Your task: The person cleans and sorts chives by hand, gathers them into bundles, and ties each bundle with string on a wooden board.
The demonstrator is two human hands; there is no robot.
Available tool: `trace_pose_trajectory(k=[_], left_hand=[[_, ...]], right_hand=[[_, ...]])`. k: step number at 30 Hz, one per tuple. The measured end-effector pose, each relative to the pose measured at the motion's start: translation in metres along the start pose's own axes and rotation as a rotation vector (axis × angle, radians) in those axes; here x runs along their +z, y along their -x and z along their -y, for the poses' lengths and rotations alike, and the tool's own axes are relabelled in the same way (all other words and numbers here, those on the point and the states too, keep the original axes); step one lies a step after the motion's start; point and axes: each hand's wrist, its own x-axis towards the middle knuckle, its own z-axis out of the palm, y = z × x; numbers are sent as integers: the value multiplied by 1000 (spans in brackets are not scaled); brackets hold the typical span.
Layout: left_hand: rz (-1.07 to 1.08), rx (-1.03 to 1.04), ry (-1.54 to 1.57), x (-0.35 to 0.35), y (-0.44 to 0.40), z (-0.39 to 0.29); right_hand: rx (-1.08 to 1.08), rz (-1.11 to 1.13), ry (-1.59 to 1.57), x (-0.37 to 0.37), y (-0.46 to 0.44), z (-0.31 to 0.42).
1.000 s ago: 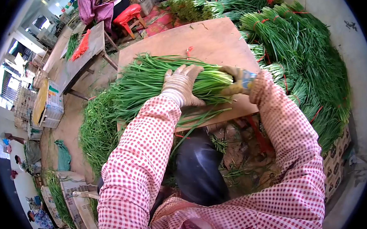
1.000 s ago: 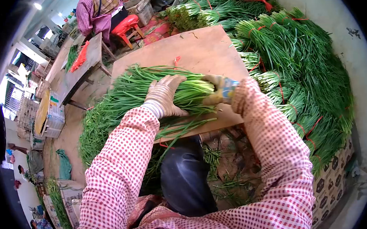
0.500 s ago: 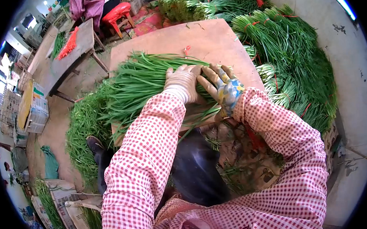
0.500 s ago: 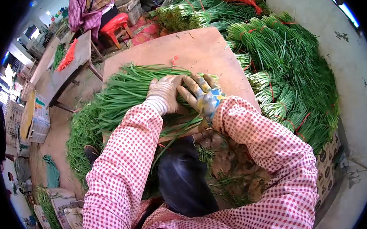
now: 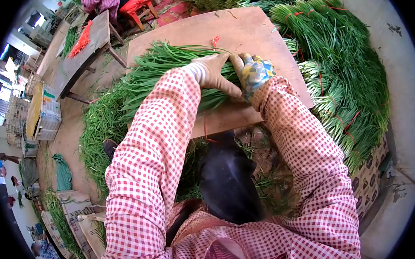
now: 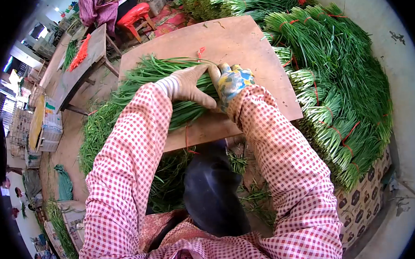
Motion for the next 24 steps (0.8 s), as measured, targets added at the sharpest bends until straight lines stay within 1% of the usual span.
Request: trace_pose_trajectory(k=[2,3,4,5,6,7,9,11,12,13,14,15,16,17,18,19,20,22,23,24], left_hand=[[-97,-158,-339,10,6,-18],[-131,-179,-436,18,7,-20],[-172,-191,-499,25,11,-21],[-213,-204,-563,32,15,-22],[-215,-217,-572,37,15,-21],[-259,-219,-607,41,15,-18],[-312,-230,-653,49,15,-15],[-365,-250,-633,54,14,-15],[-355,-253,-627,55,14,-15],[-357,-239,-636,58,15,-10],[-406,-212,-663,62,15,-1],[-458,-183,-686,60,17,-8],[-440,-216,-592,60,19,-14],[-442,-207,-585,59,20,-15],[-441,-193,-599,60,22,-13],[-437,-181,-616,60,23,-11],[-410,-188,-622,58,22,-11],[-405,-183,-629,58,23,-11],[-396,-179,-639,56,23,-11],[-379,-177,-630,55,23,-10]], right_hand=[[10,-13,0,0,1,4],[25,-22,6,1,3,4],[-4,-119,-50,12,5,2],[-10,-123,-63,24,8,0],[-53,-262,-77,36,9,-2],[-97,-407,-88,43,9,-4],[-120,-429,-130,51,10,-8],[-233,-546,-141,53,15,-14],[-314,-490,-220,47,22,-22],[-302,-500,-215,43,31,-28],[-363,-581,-296,41,41,-33],[-428,-661,-372,40,48,-42],[-393,-707,-549,55,50,-55],[-388,-704,-539,60,51,-64],[-72,-551,-1165,65,53,-70],[290,-339,-1757,71,55,-75],[296,-342,-1755,81,52,-81],[267,-626,-1856,93,34,-95],[266,-643,-1856,69,30,-104],[584,-268,-2059,27,32,-113]])
